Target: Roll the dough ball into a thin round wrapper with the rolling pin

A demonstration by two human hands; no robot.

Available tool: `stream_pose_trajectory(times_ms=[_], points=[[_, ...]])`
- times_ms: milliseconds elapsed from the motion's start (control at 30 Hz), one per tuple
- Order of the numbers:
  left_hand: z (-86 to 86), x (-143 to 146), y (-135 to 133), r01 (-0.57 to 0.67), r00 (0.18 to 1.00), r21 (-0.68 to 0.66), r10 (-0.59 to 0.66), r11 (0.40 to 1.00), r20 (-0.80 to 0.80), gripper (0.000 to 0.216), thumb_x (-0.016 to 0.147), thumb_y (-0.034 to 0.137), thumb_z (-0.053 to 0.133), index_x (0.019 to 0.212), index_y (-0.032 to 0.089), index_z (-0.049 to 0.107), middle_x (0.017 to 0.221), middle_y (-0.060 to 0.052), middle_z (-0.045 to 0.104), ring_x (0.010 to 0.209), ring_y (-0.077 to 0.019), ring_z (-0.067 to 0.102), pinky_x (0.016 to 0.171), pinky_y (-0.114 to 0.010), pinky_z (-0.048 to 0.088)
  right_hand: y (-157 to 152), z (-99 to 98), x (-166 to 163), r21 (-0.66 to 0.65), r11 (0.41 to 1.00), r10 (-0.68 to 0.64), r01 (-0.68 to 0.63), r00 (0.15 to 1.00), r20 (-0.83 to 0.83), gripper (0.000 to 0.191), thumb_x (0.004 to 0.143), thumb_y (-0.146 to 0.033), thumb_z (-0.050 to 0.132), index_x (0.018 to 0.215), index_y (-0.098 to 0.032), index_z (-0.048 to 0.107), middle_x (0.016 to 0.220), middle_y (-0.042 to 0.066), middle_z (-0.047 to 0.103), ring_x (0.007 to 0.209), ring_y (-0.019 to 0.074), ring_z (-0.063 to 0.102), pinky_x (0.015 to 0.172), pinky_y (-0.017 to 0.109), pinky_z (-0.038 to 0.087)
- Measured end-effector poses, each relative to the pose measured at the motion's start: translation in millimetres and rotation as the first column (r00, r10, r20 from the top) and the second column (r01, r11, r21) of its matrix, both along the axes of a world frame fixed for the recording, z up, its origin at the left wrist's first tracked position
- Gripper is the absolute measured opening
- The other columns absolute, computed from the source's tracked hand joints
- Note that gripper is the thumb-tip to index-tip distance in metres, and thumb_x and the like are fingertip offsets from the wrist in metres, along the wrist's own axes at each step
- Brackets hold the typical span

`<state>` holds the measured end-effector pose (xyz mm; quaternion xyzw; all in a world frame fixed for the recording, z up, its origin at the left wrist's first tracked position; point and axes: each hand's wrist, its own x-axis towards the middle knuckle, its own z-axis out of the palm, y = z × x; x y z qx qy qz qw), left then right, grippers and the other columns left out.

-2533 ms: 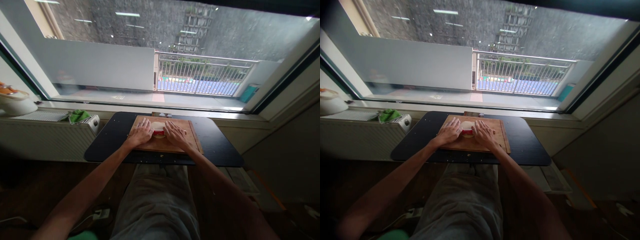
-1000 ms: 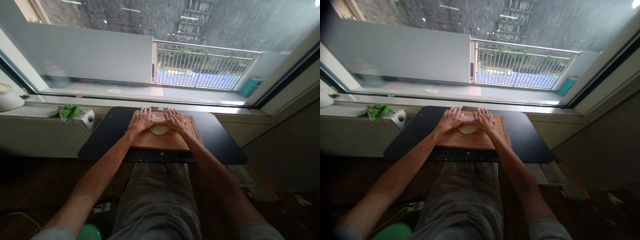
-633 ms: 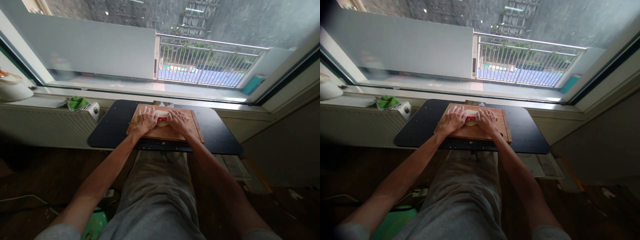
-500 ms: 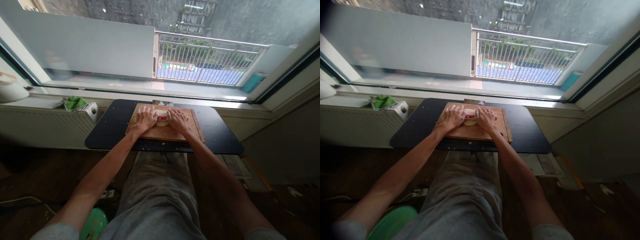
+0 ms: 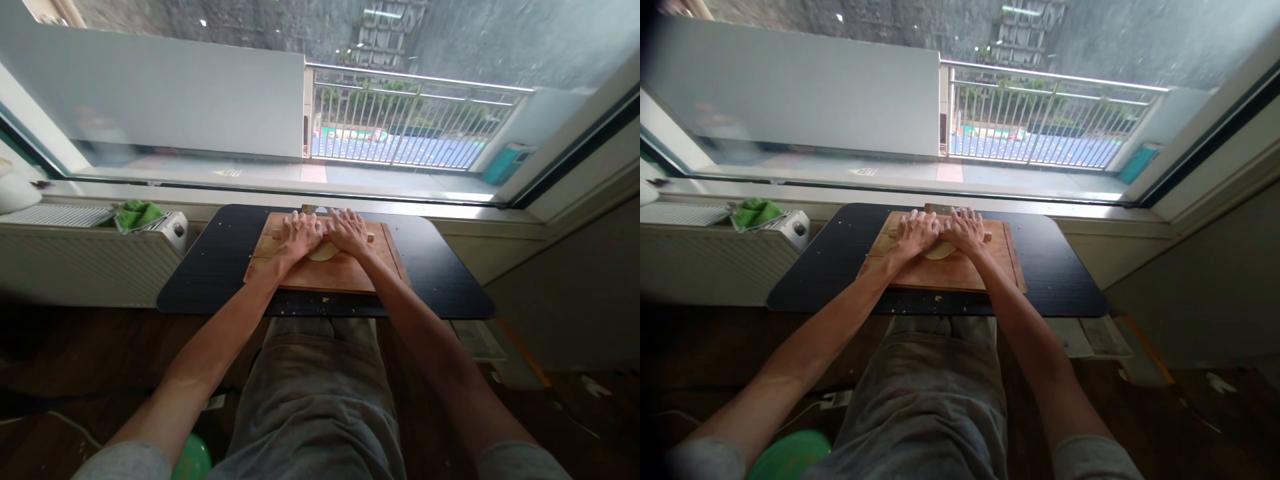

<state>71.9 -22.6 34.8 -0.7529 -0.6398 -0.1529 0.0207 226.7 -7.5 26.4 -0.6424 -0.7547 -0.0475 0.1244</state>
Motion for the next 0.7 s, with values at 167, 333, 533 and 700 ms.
stream_pose_trajectory(times_ms=[167, 333, 533, 700], points=[[-3.0, -5.3, -13.4, 0.044, 0.999, 0.027, -0.044, 0.999, 0.007, 0.052, 0.11, 0.044, 0.033, 0.143, 0.023, 0.067, 0.15, -0.016, 0.065, 0.146, -0.0364, 0.053, 0.12, -0.058, 0.039, -19.8, -4.3, -0.4, 0.062, 0.998, 0.007, -0.006, 1.0, -0.016, 0.063, 0.109, -0.045, 0.038, 0.166, -0.02, 0.047, 0.169, 0.011, 0.047, 0.158, 0.033, 0.039, 0.131, 0.054, 0.028], [-0.3, -13.8, -5.6, 0.068, 0.997, -0.034, -0.07, 0.997, -0.033, 0.054, 0.108, 0.053, 0.036, 0.138, 0.022, 0.068, 0.147, -0.018, 0.066, 0.141, -0.0374, 0.056, 0.118, -0.058, 0.041, -26.9, -3.3, 2.2, 0.068, 0.997, 0.026, -0.027, 1.0, 0.01, 0.058, 0.11, -0.042, 0.037, 0.161, -0.019, 0.052, 0.164, 0.012, 0.055, 0.155, 0.0323, 0.043, 0.13, 0.052, 0.029], [8.6, -11.6, 11.6, 0.041, 0.993, -0.095, -0.051, 0.995, -0.107, 0.045, 0.106, 0.044, 0.043, 0.132, 0.021, 0.071, 0.142, -0.018, 0.069, 0.14, -0.039, 0.056, 0.12, -0.06, 0.038, -9.5, -10.6, 5.9, 0.058, 0.998, 0.01, -0.011, 1.0, 0.018, 0.056, 0.11, -0.039, 0.04, 0.162, -0.02, 0.051, 0.166, 0.013, 0.052, 0.157, 0.0318, 0.039, 0.131, 0.054, 0.025], [11.9, -7.2, 23.1, -0.011, 0.997, -0.102, 0.004, 0.995, -0.071, 0.044, 0.103, 0.041, 0.045, 0.134, 0.022, 0.069, 0.141, -0.017, 0.07, 0.135, -0.0384, 0.06, 0.119, -0.062, 0.039, 12.0, -7.6, 3.9, 0.032, 0.998, -0.051, 0.052, 0.998, -0.042, 0.064, 0.108, -0.044, 0.045, 0.167, -0.018, 0.044, 0.168, 0.013, 0.049, 0.158, 0.0316, 0.038, 0.132, 0.052, 0.023]])
